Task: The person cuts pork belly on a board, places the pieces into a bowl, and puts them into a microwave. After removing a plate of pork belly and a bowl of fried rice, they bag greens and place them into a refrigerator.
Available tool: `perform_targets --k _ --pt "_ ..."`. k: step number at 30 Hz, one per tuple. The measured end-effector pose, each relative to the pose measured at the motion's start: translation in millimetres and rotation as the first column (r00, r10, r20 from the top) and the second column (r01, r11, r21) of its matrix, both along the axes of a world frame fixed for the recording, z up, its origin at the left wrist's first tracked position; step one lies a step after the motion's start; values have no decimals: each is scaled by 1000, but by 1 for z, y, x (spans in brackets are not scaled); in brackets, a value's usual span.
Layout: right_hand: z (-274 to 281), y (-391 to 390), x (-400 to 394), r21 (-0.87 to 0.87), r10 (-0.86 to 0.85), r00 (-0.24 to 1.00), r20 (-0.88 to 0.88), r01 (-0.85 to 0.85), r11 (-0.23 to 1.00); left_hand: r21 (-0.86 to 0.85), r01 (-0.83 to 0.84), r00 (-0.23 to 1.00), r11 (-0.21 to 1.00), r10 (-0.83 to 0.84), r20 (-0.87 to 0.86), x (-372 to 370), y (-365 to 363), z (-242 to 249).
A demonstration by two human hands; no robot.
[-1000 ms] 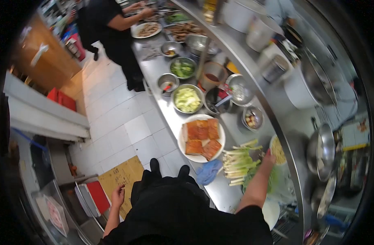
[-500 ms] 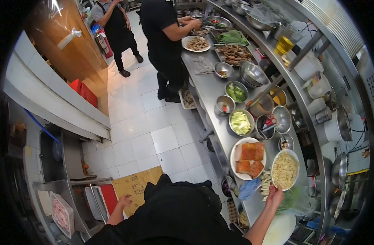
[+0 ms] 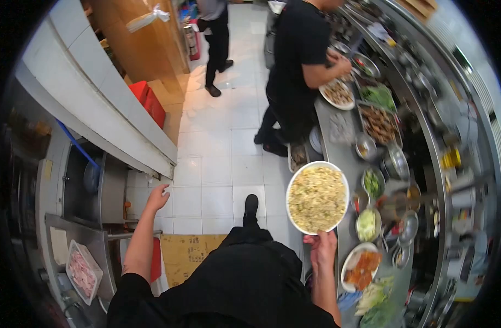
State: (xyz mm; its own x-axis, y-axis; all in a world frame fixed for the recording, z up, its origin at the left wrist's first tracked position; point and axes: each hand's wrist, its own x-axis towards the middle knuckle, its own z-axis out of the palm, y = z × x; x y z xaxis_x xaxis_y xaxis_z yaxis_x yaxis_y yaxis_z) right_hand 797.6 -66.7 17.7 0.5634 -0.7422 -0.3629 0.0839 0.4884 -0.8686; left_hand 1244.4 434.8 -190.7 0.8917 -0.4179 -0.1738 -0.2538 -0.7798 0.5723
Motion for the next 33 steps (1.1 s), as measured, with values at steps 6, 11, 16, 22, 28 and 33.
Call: perform_targets --k 6,11,16,22,28,33 --pt "8 -19 230 58 383 923 40 -384 921 39 -143 989 989 144 -16 -5 44 -59" --pt "20 -26 422 120 579 814 52 -580 805 334 -399 735 854 516 -441 -148 140 -152" --pt "16 -50 597 94 673 737 60 -676 731 489 -123 759 864 399 -514 -250 106 -103" --pt "-8 -71 788 77 625 780 27 -625 777 456 -294 576 840 537 -617 -14 39 -145" --pt "0 -104 936 27 518 855 -22 -518 855 343 -268 744 900 420 -520 336 -17 -213" --pt "-16 -145 1028 14 440 897 -33 -440 898 -165 -61 908 984 -14 -420 703 -202 -128"
